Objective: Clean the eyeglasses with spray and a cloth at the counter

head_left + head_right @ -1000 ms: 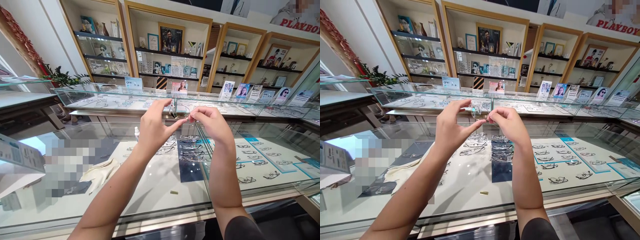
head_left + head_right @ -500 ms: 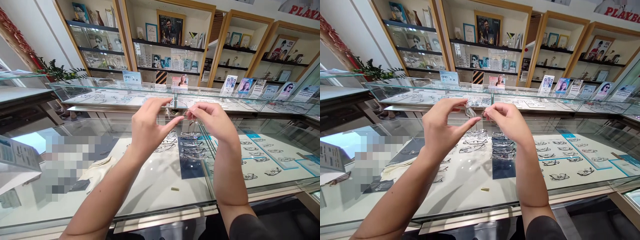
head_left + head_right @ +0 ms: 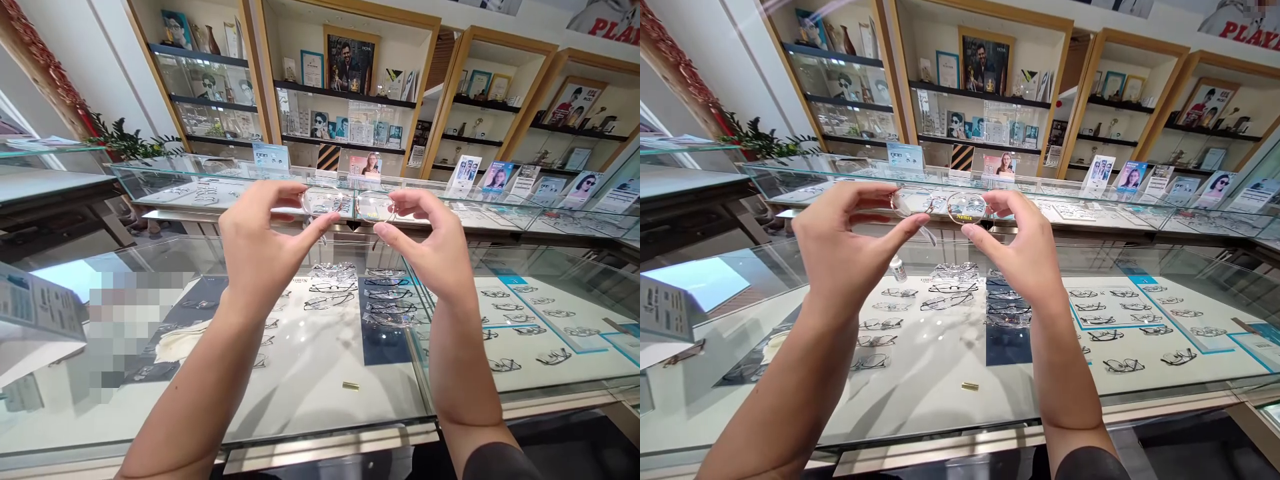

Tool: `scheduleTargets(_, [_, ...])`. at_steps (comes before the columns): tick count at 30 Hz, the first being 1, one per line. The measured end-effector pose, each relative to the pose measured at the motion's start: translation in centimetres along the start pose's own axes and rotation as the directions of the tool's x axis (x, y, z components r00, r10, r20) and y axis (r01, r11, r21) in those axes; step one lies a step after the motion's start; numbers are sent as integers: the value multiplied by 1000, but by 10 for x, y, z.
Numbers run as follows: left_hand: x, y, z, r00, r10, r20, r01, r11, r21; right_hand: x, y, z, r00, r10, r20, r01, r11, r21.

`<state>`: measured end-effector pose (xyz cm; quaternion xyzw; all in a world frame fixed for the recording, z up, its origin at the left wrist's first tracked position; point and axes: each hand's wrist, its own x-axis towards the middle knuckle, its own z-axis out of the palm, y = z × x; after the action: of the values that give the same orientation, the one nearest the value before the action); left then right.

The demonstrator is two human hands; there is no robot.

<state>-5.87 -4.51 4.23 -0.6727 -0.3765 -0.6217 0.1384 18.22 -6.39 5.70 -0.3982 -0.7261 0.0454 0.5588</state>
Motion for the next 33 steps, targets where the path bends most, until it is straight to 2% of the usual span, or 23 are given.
scheduleTargets(7, [-2, -2, 3, 999, 2, 32, -2, 1000, 20, 1, 1, 0, 1000, 4, -8, -5, 997, -71])
scheduleTargets(12, [-2, -5, 4, 997, -3, 73, 3, 1000, 1, 2, 6, -1, 1000, 24, -6, -24, 998, -60])
scheduleTargets(19, [0, -3, 3, 995, -64, 74, 66, 997, -26, 0, 5, 1, 999, 39, -4, -39, 998, -42])
scheduleTargets(25, [1, -10, 6, 990, -112, 89, 119, 989, -87, -1, 5, 7, 999, 39, -30, -41, 995, -93])
scheduleTargets(33, [2, -17, 16, 990, -88, 107, 101, 987, -126, 0, 5, 4, 997, 53, -60, -59, 994, -95])
